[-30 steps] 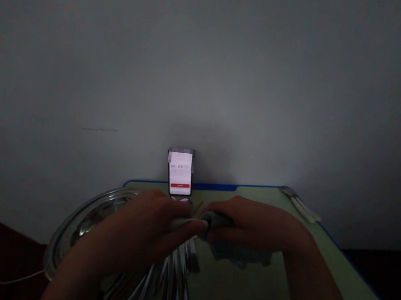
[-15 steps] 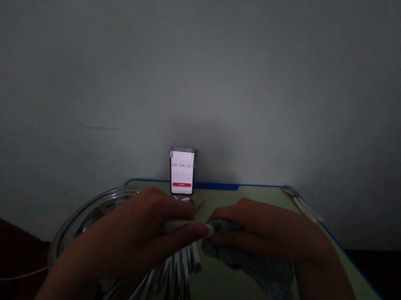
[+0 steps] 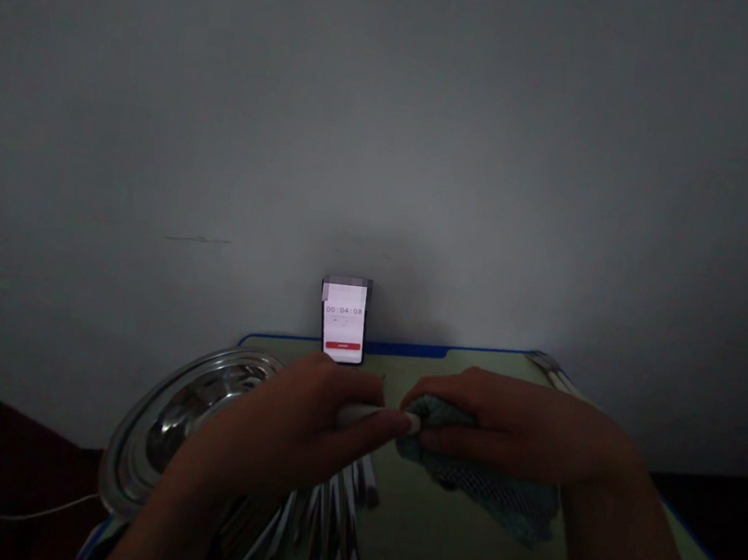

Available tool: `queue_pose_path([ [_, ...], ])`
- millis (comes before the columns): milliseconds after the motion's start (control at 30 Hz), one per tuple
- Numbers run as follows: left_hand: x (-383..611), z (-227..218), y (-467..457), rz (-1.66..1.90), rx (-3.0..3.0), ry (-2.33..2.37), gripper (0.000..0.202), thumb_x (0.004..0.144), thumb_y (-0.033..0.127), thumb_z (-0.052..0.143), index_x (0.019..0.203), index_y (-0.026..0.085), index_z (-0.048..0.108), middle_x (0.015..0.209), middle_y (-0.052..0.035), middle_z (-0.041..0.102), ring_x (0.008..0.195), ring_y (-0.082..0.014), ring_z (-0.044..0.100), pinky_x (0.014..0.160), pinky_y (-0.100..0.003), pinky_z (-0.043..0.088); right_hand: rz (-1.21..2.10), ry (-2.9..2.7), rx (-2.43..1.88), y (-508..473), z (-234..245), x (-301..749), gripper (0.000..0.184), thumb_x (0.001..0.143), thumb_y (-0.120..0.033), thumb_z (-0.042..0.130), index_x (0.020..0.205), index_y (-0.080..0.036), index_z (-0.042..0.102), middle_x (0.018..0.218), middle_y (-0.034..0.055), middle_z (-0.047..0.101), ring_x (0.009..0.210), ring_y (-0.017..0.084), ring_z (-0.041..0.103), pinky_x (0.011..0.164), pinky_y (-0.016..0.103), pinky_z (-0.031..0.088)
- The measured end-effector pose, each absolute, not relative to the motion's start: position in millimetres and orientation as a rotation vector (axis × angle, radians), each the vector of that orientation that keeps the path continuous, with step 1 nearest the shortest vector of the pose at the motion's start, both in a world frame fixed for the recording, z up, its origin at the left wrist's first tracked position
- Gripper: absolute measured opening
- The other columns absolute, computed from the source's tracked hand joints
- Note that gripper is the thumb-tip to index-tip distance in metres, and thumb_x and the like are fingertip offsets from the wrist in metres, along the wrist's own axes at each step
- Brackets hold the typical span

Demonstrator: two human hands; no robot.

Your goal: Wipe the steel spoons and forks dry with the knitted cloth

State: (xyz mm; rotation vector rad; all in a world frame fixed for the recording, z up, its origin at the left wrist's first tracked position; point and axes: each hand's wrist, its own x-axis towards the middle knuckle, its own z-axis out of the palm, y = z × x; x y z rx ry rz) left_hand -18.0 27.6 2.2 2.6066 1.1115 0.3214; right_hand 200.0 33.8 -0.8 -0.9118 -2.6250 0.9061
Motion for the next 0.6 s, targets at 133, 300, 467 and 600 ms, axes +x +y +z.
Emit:
queue_pose_path([
  [133, -15.5, -3.5, 31.2, 0.291, 2.585, 1.128, 0.043, 0.090, 0.049, 0.036, 0.077, 0.018, 0.063, 0.057, 0.0040, 0.053, 0.052, -0.0083, 0.047, 0.049, -0.022, 0.027, 0.879, -2.604, -0.938, 34.7, -1.6, 198.9, 0.019, 0.087, -0.027, 0.049, 0.100, -0.018, 0.060, 0.089, 0.0021, 0.065, 0.079, 0.013, 0.059, 0.069, 0.023, 0.042],
  [300, -19.1, -2.0, 31.8, 0.338, 2.513, 1.120, 0.041, 0.090, 0.048, 0.038, 0.075, 0.017, 0.061, 0.056, 0.0047, 0.052, 0.053, -0.0076, 0.046, 0.050, -0.021, 0.029, 0.979, -2.506, -0.933, 33.3, -1.8, 203.2, 0.027, 0.084, -0.026, 0.054, 0.110, -0.019, 0.056, 0.093, 0.0004, 0.065, 0.079, 0.012, 0.059, 0.067, 0.021, 0.045],
  [467, -21.5, -2.4, 31.6, 0.390, 2.441, 1.107, 0.039, 0.093, 0.043, 0.035, 0.081, 0.017, 0.061, 0.063, 0.0044, 0.053, 0.056, -0.0073, 0.047, 0.052, -0.019, 0.032, 0.898, -2.270, -0.998, 39.6, -7.4, 208.1, 0.038, 0.083, -0.025, 0.054, 0.121, -0.026, 0.051, 0.105, -0.0010, 0.064, 0.086, 0.013, 0.060, 0.072, 0.023, 0.047],
  [600, -18.5, -3.8, 31.2, 0.350, 2.484, 1.153, 0.043, 0.092, 0.046, 0.034, 0.074, 0.016, 0.059, 0.057, 0.0045, 0.050, 0.052, -0.0078, 0.045, 0.048, -0.020, 0.028, 0.820, -2.288, -1.068, 44.1, -9.7, 206.4, 0.025, 0.082, -0.025, 0.055, 0.106, -0.025, 0.061, 0.091, -0.0020, 0.067, 0.078, 0.013, 0.061, 0.067, 0.022, 0.046],
])
